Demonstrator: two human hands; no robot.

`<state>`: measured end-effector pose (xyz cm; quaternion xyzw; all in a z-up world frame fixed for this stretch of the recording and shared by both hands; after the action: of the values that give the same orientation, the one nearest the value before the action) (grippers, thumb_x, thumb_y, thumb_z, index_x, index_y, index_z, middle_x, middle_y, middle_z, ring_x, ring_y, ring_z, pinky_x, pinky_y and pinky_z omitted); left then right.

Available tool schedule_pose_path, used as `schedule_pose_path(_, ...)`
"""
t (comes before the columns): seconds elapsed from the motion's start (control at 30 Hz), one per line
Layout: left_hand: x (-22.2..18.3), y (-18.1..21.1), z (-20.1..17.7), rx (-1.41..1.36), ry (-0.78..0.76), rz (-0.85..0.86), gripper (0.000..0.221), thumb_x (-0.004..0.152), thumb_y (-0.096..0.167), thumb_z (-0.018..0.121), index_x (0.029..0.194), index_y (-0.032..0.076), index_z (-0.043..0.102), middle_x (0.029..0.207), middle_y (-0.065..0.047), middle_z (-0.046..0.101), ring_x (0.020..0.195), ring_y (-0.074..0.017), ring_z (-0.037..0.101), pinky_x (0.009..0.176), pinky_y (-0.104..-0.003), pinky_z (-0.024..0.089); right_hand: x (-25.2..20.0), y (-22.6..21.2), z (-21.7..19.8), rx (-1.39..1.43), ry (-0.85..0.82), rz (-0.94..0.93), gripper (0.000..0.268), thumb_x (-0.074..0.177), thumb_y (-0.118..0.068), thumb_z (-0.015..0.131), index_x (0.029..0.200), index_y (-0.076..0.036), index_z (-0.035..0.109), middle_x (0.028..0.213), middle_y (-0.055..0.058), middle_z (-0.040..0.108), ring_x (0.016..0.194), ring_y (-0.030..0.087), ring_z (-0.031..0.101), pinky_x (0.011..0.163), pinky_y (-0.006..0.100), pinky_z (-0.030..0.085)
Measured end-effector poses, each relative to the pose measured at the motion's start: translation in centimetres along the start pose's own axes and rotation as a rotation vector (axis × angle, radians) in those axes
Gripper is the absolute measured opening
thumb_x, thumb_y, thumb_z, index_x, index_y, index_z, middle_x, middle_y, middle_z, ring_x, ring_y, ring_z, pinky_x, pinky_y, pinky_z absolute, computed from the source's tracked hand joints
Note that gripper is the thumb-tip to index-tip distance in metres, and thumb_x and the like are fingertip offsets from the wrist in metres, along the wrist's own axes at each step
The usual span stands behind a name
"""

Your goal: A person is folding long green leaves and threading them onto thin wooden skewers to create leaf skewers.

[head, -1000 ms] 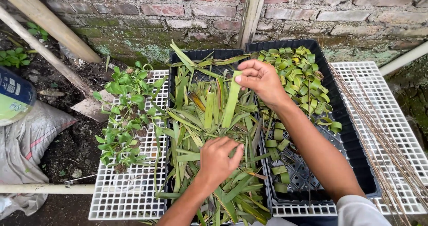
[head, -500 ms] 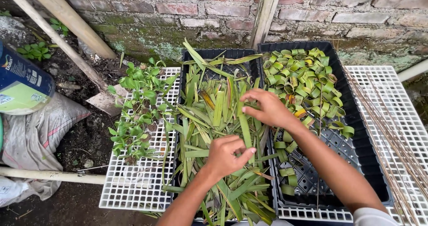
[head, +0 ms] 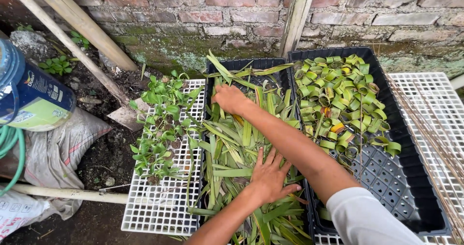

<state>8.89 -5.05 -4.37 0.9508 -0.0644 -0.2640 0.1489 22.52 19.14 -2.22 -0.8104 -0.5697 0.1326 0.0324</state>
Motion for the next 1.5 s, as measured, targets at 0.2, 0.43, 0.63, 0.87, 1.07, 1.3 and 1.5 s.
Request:
schedule_pose_path(0.2,0.1,-0.2,0.0,0.071,-0.021,-0.009,0.091,0.091,0.07,0.025,0.162,0.016,0.007,0.17,-0.013,-0.009,0.155,-0.0307,-0.014,0.12,-0.058,-0.018,-2.0,1.9,-3.5,0.039,0.21,0.014,0.015,0.091,0.006,0.073,0.089,-0.009,0.074,0.095,0.006,0.06,0.093,0.025,0.055,0.076,0.037,0.062)
schedule_pose_path(0.43,0.0,0.1,-0.1,0.089,0.006,-0.013,0.091,0.093,0.069,0.028,0.162,0.017,0.003,0.169,-0.014,-0.01,0.155,-0.0306,-0.014,0.12,-0.057,-0.016,-8.8,4.1,-10.2,0.478,0.48,0.034,0.019,0.097,0.002,0.061,0.103,-0.005,0.077,0.092,0.011,0.08,0.048,0.007,0.061,0.05,0.02,0.06)
schedule_pose_path(0.63,-0.2,0.3,-0.4,0.065,0.016,-0.011,0.09,0.094,0.067,0.031,0.162,0.017,0.002,0.169,-0.014,-0.01,0.154,-0.0302,-0.015,0.12,-0.056,-0.017,-16.6,5.2,-9.7,0.662,0.526,0.052,0.013,0.099,-0.018,0.067,0.099,-0.008,0.076,0.095,0.007,0.08,0.08,0.014,0.074,0.073,0.025,0.064)
schedule_pose_path(0.87,-1.4,0.6,-2.9,-0.15,0.309,0.146,0.081,0.096,0.06,0.046,0.156,0.007,0.033,0.158,-0.026,0.032,0.152,-0.0408,0.019,0.122,-0.061,-0.002,-23.9,10.1,-1.2,1.052,0.449,0.129,0.017,0.099,-0.005,0.06,0.109,-0.001,0.072,0.054,0.001,0.062,0.047,0.006,0.049,0.048,0.023,0.044)
schedule_pose_path(1.07,-2.8,-1.1,-4.7,-0.263,0.708,0.331,0.066,0.1,0.063,0.039,0.12,0.009,0.07,0.113,-0.015,0.07,0.117,-0.0289,0.058,0.108,-0.049,0.037,-28.6,12.1,3.0,1.142,0.438,0.186,0.036,0.092,0.004,0.065,0.128,0.006,0.062,0.085,0.02,0.078,0.059,0.015,0.063,0.055,0.029,0.053)
schedule_pose_path(1.3,-3.8,-4.2,-5.3,-0.407,1.085,0.283,0.032,0.099,0.038,0.055,0.1,0.015,0.078,0.087,-0.004,0.075,0.086,-0.0195,0.061,0.082,-0.037,0.045,-30.0,7.9,1.8,1.256,0.401,0.085,0.047,0.088,0.005,0.068,0.133,0.009,0.056,0.087,0.023,0.079,0.061,0.019,0.067,0.06,0.032,0.058)
schedule_pose_path(1.5,-5.2,-4.1,-7.2,-0.743,1.038,0.291,0.021,0.094,0.024,0.067,0.095,0.006,0.078,0.079,-0.011,0.075,0.074,-0.0222,0.06,0.072,-0.038,0.048,-30.4,5.4,1.4,1.207,0.367,0.057,0.043,0.088,0.001,0.071,0.13,0.004,0.06,0.088,0.022,0.081,0.066,0.023,0.071,0.066,0.037,0.058)
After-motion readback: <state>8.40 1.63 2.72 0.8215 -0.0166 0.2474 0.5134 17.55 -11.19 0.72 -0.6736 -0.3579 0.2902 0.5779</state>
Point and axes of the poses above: each hand's wrist, its own x-axis towards the middle knuckle, its own z-axis out of the palm, y = z × x, the point moved 10 cm from there along x, towards the middle knuckle
